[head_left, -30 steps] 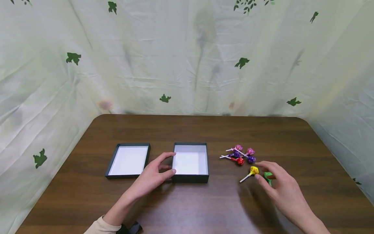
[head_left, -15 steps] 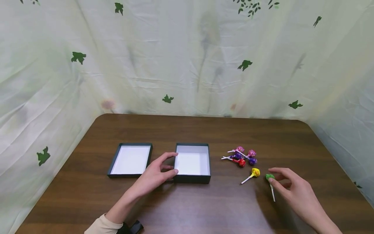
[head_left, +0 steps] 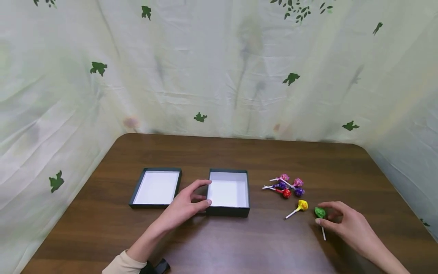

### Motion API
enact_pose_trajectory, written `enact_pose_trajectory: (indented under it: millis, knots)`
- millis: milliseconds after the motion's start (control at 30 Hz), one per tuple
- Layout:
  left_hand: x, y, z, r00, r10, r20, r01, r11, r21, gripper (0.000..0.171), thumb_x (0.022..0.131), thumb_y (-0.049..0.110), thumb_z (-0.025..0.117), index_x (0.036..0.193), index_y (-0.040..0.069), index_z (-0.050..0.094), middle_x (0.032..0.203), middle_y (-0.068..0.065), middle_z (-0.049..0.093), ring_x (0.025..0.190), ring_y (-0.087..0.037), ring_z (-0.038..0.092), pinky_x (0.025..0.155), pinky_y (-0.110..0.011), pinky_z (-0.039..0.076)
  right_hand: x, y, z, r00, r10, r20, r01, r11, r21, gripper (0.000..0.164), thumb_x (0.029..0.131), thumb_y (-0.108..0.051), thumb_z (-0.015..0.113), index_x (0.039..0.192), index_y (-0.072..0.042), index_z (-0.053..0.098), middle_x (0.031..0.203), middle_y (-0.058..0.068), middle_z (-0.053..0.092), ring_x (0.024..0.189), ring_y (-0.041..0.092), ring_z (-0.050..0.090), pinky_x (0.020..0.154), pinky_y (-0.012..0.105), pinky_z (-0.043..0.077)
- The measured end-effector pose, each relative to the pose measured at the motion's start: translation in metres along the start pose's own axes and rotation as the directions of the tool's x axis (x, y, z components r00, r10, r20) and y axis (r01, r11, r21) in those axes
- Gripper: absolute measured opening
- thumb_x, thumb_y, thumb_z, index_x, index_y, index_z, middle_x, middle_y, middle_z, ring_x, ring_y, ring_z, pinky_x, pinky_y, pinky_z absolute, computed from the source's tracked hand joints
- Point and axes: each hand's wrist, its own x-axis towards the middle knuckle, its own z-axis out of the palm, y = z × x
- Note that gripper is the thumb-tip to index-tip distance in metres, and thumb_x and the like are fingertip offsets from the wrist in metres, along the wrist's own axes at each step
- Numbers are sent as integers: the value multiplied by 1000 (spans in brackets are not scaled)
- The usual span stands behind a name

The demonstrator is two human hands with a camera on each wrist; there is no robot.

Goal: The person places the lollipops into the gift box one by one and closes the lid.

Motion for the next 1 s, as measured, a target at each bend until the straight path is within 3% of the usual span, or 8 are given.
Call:
enact_pose_trajectory:
  millis: [367, 567, 800, 1000]
  knots:
    - [-2, -2, 7, 1000, 3, 27, -2, 999, -35, 52, 90, 21, 71, 138, 23, 52, 145, -3, 46, 110, -24, 62, 79, -35, 54, 3, 16, 1, 996, -3, 89, 3, 1000, 5, 33, 81, -31, 81, 110, -20, 70, 71, -15, 61, 72, 2, 59, 65, 26, 41]
    - [-1, -1, 7, 1000, 0, 31, 2, 999, -42, 52, 90, 21, 71, 138, 22, 52, 145, -5, 46, 109, -24, 62, 78, -35, 55, 6, 22, -1, 992, -2, 127, -1, 1000, 24, 33, 80, -30, 82, 108, -16, 71, 73, -11, 61, 71, 3, 57, 63, 26, 39]
    - [-1, 0, 4, 999, 16, 32, -14, 998, -62, 52, 90, 20, 71, 139, 20, 51, 147, -7, 44, 108, -25, 62, 78, -34, 56, 11, 23, -3, 985, -27, 171, 8, 993, 114, 31, 84, -28, 78, 112, -14, 71, 77, -12, 67, 71, 4, 62, 64, 24, 46]
    - [-1, -2, 1, 999, 24, 36, -20, 996, -83, 53, 90, 18, 71, 139, 18, 50, 148, -8, 42, 109, -28, 61, 79, -37, 56, 15, 20, -3, 982, -59, 178, 32, 988, 153, 32, 85, -24, 78, 114, -12, 70, 90, -7, 70, 74, 4, 64, 65, 24, 48]
